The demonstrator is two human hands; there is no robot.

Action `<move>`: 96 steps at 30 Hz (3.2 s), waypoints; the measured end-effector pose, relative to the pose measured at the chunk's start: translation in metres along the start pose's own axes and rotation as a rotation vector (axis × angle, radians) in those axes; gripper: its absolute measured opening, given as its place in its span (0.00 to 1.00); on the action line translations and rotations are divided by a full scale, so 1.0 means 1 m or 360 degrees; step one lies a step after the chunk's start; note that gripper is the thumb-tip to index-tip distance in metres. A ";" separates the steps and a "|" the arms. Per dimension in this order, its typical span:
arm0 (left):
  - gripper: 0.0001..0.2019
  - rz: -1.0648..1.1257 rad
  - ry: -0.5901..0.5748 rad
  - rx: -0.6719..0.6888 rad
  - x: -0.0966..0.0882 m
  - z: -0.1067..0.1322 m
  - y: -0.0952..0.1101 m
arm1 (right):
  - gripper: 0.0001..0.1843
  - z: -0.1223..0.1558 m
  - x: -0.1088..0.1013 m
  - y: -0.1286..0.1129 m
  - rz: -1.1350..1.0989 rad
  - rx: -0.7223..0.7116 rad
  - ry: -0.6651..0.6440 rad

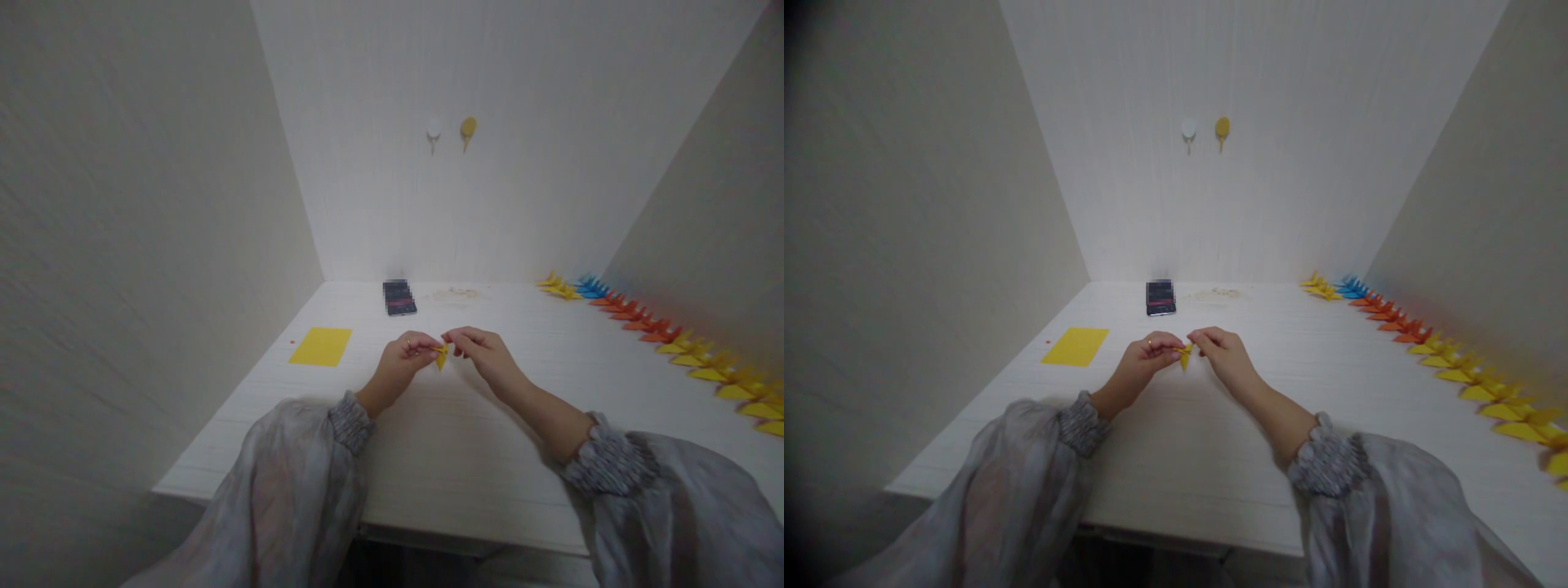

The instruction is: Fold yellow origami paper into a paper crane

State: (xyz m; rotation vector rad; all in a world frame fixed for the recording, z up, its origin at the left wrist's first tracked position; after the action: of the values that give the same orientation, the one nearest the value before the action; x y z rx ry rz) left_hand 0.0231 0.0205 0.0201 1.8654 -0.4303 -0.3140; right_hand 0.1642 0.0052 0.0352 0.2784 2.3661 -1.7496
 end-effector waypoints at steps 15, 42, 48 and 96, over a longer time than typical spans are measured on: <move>0.17 0.0346 -0.0177 -0.0342 0.006 0.004 -0.005 | 0.09 0.001 0.012 0.009 -0.0605 0.0321 -0.0312; 0.14 0.0519 -0.0313 -0.0290 0.009 0.003 -0.004 | 0.13 0.006 0.015 0.016 -0.1346 0.0705 -0.0602; 0.16 0.0561 -0.0258 -0.0248 0.008 0.003 -0.003 | 0.13 0.005 0.015 0.017 -0.1427 0.0725 -0.0637; 0.12 0.0384 -0.0367 -0.0294 0.007 0.005 0.000 | 0.20 0.005 0.014 0.016 -0.1209 0.0615 -0.0395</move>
State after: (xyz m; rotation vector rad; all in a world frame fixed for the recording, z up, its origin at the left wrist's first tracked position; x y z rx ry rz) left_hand 0.0274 0.0131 0.0180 1.5841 -0.7514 -0.3925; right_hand 0.1547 0.0058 0.0151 -0.8519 2.0607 -2.3654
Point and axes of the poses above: each hand's wrist, its own z-axis away from the middle knuckle, its own x-axis out of the palm, y = z × x, the point moved 4 cm from there along -z, towards the middle knuckle, and after that the axes turned 3 degrees about -y, right-handed, at the moved point
